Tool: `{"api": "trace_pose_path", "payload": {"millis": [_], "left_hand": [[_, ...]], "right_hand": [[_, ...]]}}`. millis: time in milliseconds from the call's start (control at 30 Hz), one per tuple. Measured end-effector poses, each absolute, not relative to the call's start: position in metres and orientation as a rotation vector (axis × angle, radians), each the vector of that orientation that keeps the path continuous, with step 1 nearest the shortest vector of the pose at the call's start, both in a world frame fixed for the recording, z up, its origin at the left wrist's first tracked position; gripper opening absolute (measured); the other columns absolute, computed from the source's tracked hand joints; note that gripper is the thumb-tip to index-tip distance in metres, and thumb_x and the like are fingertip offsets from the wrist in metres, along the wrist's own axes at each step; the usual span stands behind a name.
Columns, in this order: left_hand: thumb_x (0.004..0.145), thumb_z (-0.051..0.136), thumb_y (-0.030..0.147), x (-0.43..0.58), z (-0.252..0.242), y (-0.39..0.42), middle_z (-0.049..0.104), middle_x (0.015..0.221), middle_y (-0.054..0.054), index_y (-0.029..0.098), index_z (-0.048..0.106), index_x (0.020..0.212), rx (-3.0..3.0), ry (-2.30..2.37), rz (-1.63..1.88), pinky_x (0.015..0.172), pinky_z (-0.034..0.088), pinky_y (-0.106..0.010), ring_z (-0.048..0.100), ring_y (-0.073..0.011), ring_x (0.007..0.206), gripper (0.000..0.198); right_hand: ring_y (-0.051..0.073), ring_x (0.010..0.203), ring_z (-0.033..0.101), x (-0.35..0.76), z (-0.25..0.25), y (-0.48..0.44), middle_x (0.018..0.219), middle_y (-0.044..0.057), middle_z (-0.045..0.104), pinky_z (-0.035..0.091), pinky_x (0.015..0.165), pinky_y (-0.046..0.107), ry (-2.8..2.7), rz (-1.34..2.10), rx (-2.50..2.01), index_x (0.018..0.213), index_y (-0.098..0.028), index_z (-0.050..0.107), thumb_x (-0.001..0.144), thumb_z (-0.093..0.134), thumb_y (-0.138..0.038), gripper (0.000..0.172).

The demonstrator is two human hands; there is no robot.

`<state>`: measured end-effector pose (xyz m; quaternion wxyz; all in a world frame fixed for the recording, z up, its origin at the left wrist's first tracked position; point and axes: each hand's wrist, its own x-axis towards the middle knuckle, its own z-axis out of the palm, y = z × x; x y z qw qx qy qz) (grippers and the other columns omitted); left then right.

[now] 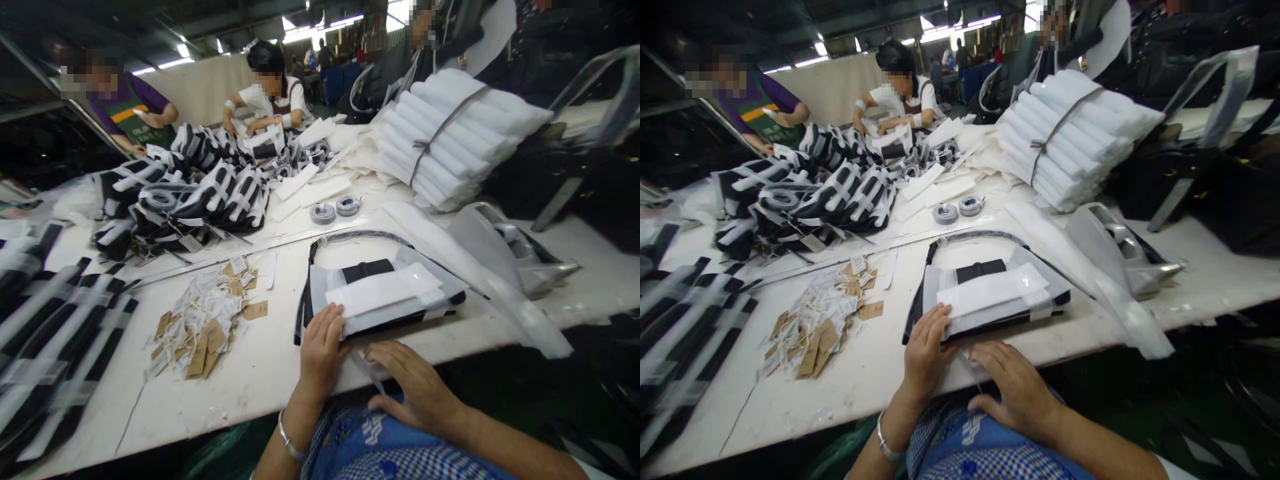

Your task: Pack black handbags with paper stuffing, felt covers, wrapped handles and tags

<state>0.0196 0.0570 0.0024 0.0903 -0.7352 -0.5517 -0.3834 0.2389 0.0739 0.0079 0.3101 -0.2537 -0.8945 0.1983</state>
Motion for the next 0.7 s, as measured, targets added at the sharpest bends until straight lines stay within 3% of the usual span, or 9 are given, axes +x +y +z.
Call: {"api": "trace_pose_path", "payload": {"millis": [100,133,267,400,533,700], "left_hand": [[0.092,0.064,0.024,0.017,0.007,0.057,0.070,0.120,-0.014,0.015,0.056,0.127,-2.193,-1.640,-1.050,0.099,0.054,-0.041,0.064,-0.0267,0.116,0.037],[0.092,0.063,0.024,0.017,0.010,0.058,0.070,0.120,-0.014,0.015,0.055,0.131,-2.197,-1.635,-1.016,0.097,0.055,-0.041,0.065,-0.0267,0.113,0.040],[0.089,0.068,0.022,0.013,0.025,0.062,0.070,0.119,-0.012,0.018,0.056,0.131,-2.266,-1.632,-0.931,0.094,0.056,-0.040,0.066,-0.0264,0.109,0.044],[0.083,0.077,0.024,0.007,0.043,0.072,0.070,0.118,-0.010,0.020,0.057,0.129,-2.291,-1.655,-0.909,0.095,0.055,-0.038,0.065,-0.0254,0.109,0.050],[0.079,0.081,0.027,0.005,0.054,0.080,0.070,0.117,-0.008,0.020,0.057,0.128,-2.312,-1.674,-0.895,0.094,0.056,-0.037,0.065,-0.0244,0.107,0.054],[0.089,0.071,0.029,0.012,0.034,0.072,0.068,0.122,-0.011,0.019,0.056,0.133,-2.309,-1.589,-0.900,0.096,0.054,-0.038,0.064,-0.0251,0.111,0.048]], "right_hand": [[0.024,0.092,0.067,0.219,0.004,0.075,0.097,0.009,0.072,0.058,0.082,0.039,-2.226,0.495,-0.623,0.107,-0.017,0.061,0.092,0.062,-0.022,0.016],[0.022,0.090,0.067,0.215,0.004,0.076,0.093,0.008,0.073,0.057,0.081,0.038,-2.198,0.494,-0.577,0.102,-0.018,0.063,0.092,0.056,-0.015,0.012],[0.020,0.090,0.069,0.214,0.005,0.079,0.094,0.006,0.075,0.056,0.087,0.040,-2.196,0.455,-0.382,0.099,-0.017,0.065,0.087,0.044,-0.002,0.028],[0.019,0.098,0.071,0.223,0.004,0.075,0.098,0.008,0.077,0.056,0.096,0.039,-2.246,0.352,-0.221,0.105,-0.014,0.065,0.095,0.046,-0.008,0.023],[0.017,0.093,0.073,0.227,0.002,0.069,0.091,0.008,0.078,0.058,0.094,0.034,-2.289,0.288,-0.169,0.103,-0.013,0.068,0.097,0.050,-0.013,0.018],[0.016,0.089,0.074,0.223,0.000,0.066,0.090,0.007,0.078,0.060,0.090,0.030,-2.225,0.287,-0.111,0.095,-0.012,0.069,0.100,0.048,-0.013,0.022]]}}
